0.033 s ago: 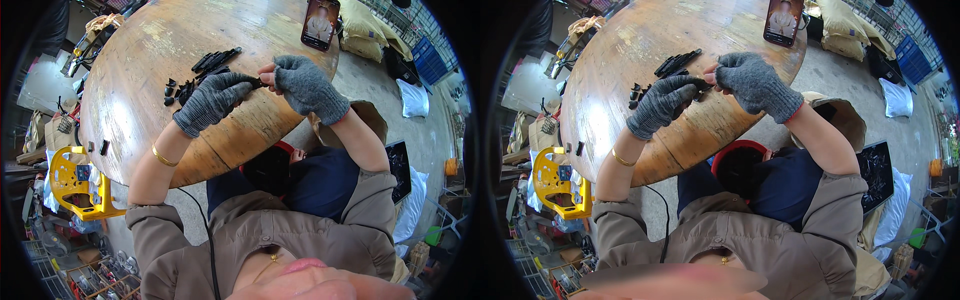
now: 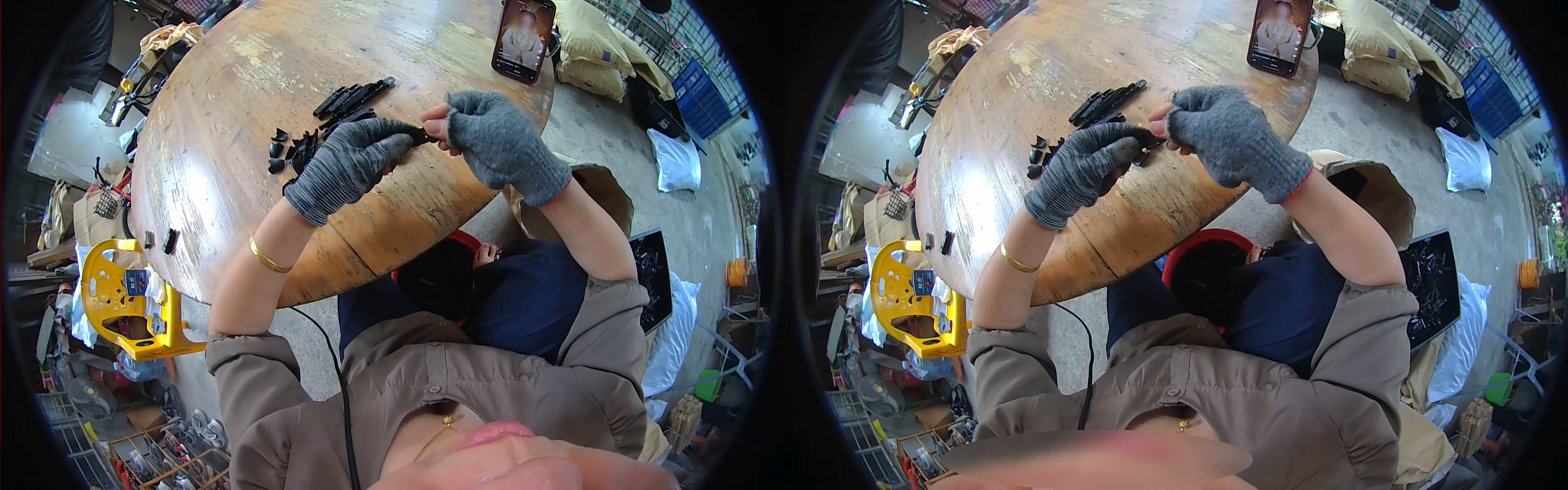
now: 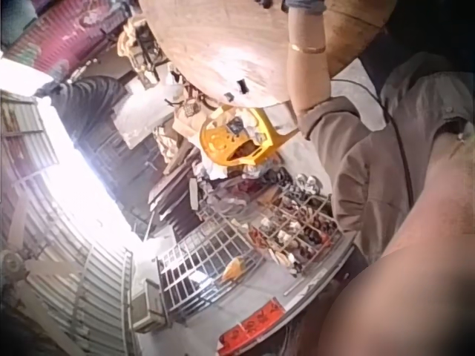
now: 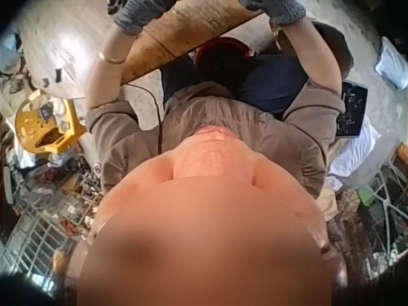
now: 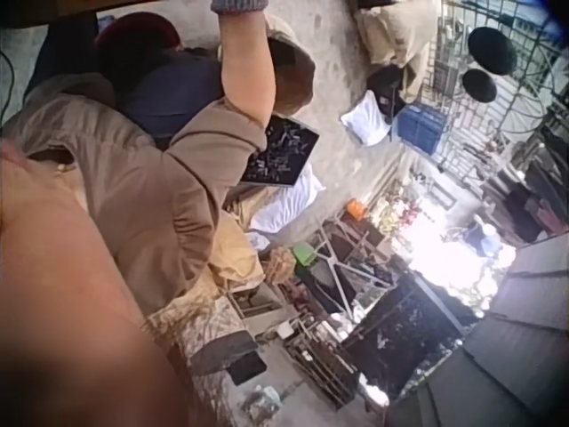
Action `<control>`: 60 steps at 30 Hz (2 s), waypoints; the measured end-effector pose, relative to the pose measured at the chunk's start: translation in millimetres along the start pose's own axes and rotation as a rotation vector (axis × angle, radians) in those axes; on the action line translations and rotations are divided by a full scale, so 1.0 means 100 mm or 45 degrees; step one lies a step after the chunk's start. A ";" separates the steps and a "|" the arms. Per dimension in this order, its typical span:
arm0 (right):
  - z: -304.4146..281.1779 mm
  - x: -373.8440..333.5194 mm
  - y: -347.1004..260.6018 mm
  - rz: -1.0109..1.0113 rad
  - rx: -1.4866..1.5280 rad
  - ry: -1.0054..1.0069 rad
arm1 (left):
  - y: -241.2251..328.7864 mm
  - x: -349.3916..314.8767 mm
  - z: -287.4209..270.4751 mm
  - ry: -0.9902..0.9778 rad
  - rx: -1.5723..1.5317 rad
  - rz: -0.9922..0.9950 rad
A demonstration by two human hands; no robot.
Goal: Manually assemble black plastic mechanical links or chain components at a table.
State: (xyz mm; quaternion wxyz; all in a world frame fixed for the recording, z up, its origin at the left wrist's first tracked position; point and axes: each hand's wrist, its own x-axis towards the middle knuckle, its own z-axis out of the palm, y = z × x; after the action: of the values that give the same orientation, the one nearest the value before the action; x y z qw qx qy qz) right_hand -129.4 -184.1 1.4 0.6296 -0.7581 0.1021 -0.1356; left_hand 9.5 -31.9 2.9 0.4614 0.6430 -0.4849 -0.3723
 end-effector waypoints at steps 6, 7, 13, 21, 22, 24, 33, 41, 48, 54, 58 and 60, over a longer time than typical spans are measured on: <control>0.04 -0.01 -0.13 -0.071 -0.192 -0.051 | 0.00 -0.02 0.03 0.042 0.221 0.050; 0.03 0.00 -0.20 0.091 -0.297 -0.163 | 0.04 -0.05 0.00 -0.055 0.094 -0.035; 0.23 0.01 -0.05 0.156 0.250 -0.065 | 0.04 -0.06 0.32 -0.006 0.279 0.364; 0.22 0.03 -0.13 0.141 0.420 -0.133 | -0.04 -0.11 0.37 0.039 0.312 0.534; 0.02 0.15 0.07 0.064 0.429 -0.121 | 0.07 -0.13 0.37 -0.118 0.403 0.357; -0.23 0.21 0.10 -0.123 -0.365 0.253 | 0.12 -0.12 0.41 -0.369 0.576 0.221; -0.31 0.37 0.52 -0.401 -1.482 0.272 | -0.07 0.05 0.05 0.335 0.844 0.483; -0.33 0.28 0.48 -0.404 -1.196 0.274 | 0.04 -0.03 0.01 -0.133 0.291 0.261; -0.17 0.27 0.38 -0.127 -0.760 0.067 | -0.04 -0.36 0.78 -0.564 0.803 0.608; -0.15 0.22 0.32 -0.074 -0.408 0.026 | 0.04 -0.35 0.69 -0.331 0.725 0.642; -0.18 0.20 0.24 -0.054 -0.367 -0.001 | -0.28 0.04 0.18 0.253 0.693 0.735; -0.19 0.23 0.24 0.000 -0.379 -0.007 | -0.33 0.16 -0.06 0.537 1.024 0.494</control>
State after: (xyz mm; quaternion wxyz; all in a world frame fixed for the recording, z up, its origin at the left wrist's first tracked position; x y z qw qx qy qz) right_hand -113.8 -213.6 -17.2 0.5105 -0.8434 0.1196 -0.1169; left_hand 28.3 -42.2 -26.8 0.3254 0.7293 -0.5971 0.0753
